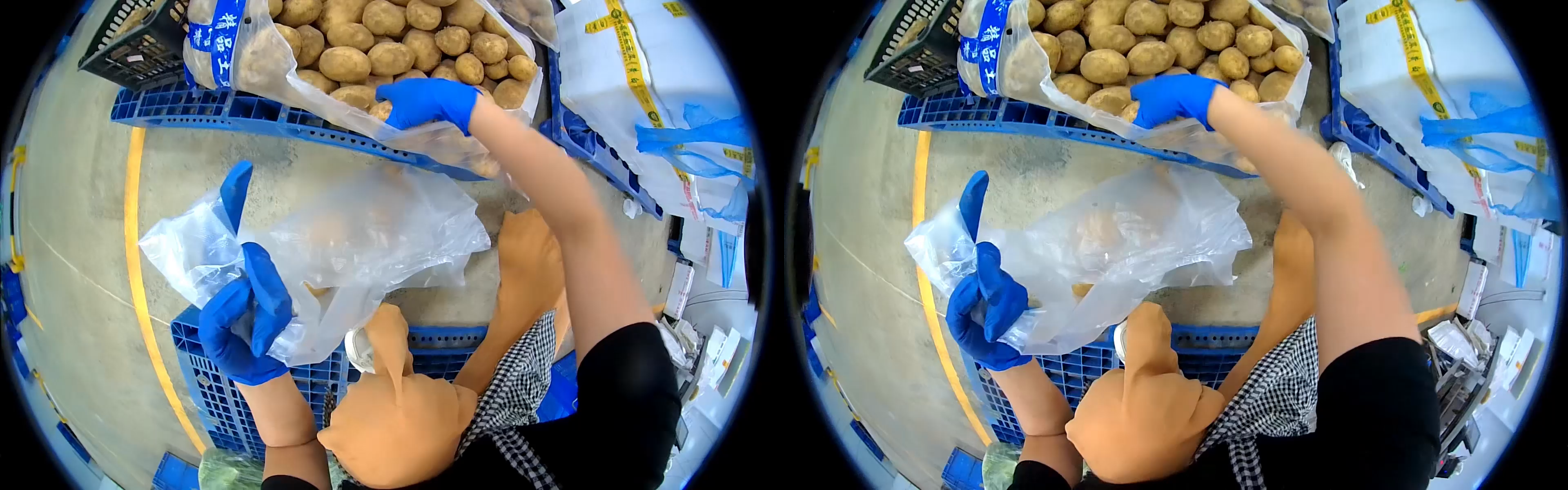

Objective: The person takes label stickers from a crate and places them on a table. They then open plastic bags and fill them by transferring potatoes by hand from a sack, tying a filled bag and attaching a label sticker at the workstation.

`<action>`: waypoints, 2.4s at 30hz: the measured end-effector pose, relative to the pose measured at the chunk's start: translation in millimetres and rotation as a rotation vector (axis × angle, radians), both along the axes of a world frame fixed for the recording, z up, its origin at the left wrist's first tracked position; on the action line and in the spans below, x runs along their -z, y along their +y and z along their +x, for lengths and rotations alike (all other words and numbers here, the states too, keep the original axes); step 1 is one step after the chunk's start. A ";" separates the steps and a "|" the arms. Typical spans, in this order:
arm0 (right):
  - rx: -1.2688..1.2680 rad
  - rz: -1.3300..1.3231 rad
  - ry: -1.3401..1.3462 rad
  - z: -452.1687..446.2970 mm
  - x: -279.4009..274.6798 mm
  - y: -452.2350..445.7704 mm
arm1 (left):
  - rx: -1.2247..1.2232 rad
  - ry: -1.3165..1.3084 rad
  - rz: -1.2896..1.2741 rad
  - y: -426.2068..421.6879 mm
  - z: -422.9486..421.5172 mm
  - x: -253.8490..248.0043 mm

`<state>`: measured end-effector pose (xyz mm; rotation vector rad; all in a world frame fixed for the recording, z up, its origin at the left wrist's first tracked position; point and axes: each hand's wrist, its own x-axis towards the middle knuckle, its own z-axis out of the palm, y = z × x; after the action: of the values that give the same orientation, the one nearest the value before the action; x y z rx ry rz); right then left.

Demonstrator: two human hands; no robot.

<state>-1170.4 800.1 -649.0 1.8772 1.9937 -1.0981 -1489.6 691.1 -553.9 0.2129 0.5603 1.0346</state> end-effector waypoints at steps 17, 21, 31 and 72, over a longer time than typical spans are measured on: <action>0.240 -0.150 0.239 24.3 10.6 -1.8 | -0.068 -0.026 -0.053 -7.9 -2.5 -9.3; -0.003 -0.157 0.255 33.0 11.8 11.7 | -0.072 0.052 -0.061 -9.5 -0.9 -8.8; 0.814 -0.467 2.003 43.6 -29.8 -101.9 | -0.120 0.087 0.006 10.0 -5.4 -14.0; 0.209 -0.271 1.331 -101.4 -4.2 -93.5 | -0.001 0.161 0.335 14.1 -77.1 8.0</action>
<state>-1271.8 706.6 -644.8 1.2341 1.8458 -3.0127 -1566.8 705.2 -561.9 0.5957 0.5288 1.1150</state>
